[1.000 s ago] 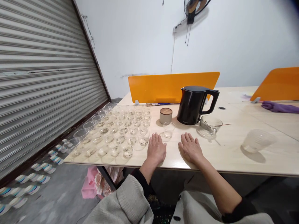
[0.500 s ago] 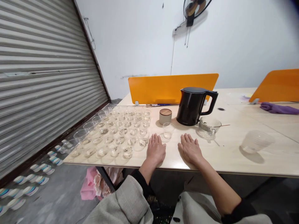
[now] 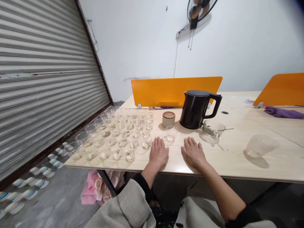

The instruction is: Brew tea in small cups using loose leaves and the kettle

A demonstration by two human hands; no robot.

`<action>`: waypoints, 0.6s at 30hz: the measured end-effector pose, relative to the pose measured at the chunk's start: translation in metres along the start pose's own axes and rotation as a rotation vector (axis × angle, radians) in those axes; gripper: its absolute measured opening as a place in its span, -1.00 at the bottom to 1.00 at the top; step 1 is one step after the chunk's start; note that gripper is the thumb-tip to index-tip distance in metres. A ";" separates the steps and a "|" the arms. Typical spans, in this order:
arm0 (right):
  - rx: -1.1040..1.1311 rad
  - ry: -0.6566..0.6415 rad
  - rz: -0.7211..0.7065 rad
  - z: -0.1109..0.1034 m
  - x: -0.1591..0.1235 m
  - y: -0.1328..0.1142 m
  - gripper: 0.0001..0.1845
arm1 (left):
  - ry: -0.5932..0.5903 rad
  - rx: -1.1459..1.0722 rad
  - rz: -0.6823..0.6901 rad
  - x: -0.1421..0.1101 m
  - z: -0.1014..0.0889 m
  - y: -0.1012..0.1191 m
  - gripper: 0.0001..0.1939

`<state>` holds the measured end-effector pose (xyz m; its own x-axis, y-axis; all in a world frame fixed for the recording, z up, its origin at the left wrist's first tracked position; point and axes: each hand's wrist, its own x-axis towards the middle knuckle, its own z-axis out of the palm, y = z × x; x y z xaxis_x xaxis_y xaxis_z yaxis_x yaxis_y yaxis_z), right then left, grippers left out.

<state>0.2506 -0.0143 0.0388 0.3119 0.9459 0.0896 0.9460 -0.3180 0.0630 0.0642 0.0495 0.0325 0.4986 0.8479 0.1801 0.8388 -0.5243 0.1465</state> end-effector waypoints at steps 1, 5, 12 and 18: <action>0.001 0.001 -0.001 0.000 0.000 0.000 -0.28 | 0.000 -0.001 0.000 0.000 0.000 0.000 -0.32; 0.002 -0.012 0.004 0.000 0.001 0.000 -0.29 | 0.006 -0.004 -0.002 0.001 0.002 0.001 -0.33; 0.034 -0.004 0.005 0.001 0.002 0.000 -0.29 | 0.010 -0.005 -0.002 0.001 0.003 0.000 -0.34; 0.032 -0.012 0.002 0.000 0.001 0.000 -0.30 | 0.023 -0.007 0.001 0.002 0.006 -0.001 -0.33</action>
<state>0.2511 -0.0136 0.0386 0.3143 0.9461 0.0782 0.9478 -0.3174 0.0306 0.0660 0.0517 0.0264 0.4942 0.8454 0.2026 0.8367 -0.5258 0.1533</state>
